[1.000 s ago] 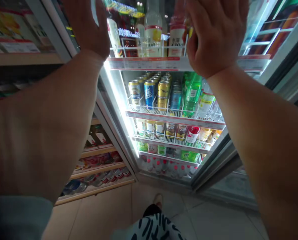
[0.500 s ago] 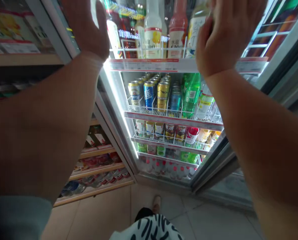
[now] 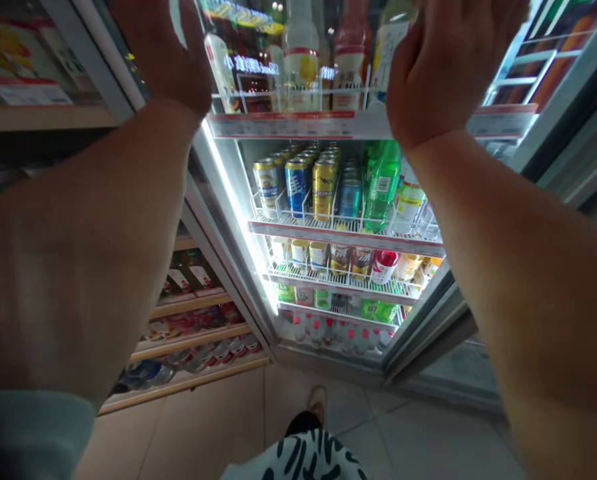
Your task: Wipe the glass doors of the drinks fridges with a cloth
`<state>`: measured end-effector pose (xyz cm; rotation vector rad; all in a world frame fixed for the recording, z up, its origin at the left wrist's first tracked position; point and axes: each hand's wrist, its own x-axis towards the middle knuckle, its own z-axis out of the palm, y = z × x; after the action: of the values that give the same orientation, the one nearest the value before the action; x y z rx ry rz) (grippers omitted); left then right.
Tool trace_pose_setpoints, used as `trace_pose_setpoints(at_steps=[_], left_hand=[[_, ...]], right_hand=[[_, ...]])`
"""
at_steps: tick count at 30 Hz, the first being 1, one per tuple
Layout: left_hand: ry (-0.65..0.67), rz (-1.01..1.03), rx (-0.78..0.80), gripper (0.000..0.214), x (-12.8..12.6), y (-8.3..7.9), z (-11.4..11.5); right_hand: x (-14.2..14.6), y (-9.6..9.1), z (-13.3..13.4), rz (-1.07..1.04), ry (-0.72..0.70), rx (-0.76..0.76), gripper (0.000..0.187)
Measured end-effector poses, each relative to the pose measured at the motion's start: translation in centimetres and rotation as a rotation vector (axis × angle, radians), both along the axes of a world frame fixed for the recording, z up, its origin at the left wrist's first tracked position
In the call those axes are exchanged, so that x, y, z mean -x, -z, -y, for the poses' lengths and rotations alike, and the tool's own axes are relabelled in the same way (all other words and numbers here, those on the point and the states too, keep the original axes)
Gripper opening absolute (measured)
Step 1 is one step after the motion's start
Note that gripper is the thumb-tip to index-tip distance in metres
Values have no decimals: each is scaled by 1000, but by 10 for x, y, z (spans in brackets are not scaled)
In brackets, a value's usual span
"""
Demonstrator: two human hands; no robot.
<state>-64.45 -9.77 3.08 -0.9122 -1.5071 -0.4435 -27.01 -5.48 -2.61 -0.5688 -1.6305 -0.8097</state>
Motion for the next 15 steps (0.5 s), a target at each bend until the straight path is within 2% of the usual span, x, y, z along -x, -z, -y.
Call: trace_pose_setpoints(at_steps=[2, 4, 5, 8, 12, 13, 15], left_hand=[[-25, -14, -41, 93, 3, 0, -3], [-58, -24, -78, 99, 5, 1, -4], [-76, -34, -92, 102, 5, 1, -4], [-66, -51, -92, 102, 5, 1, -3], [27, -18, -70, 95, 7, -1, -7], [32, -14, -69, 96, 8, -1, -8], [28, -8, -64, 102, 8, -1, -9]], right_hand=[[2, 1, 6, 218, 110, -59, 66], [3, 1, 11, 407, 83, -93, 57], [4, 2, 12, 435, 74, -103, 54], [5, 4, 7, 289, 76, -67, 53], [6, 6, -8, -134, 39, -34, 72], [6, 7, -10, -165, 30, -30, 76], [7, 9, -10, -75, 24, -3, 74]])
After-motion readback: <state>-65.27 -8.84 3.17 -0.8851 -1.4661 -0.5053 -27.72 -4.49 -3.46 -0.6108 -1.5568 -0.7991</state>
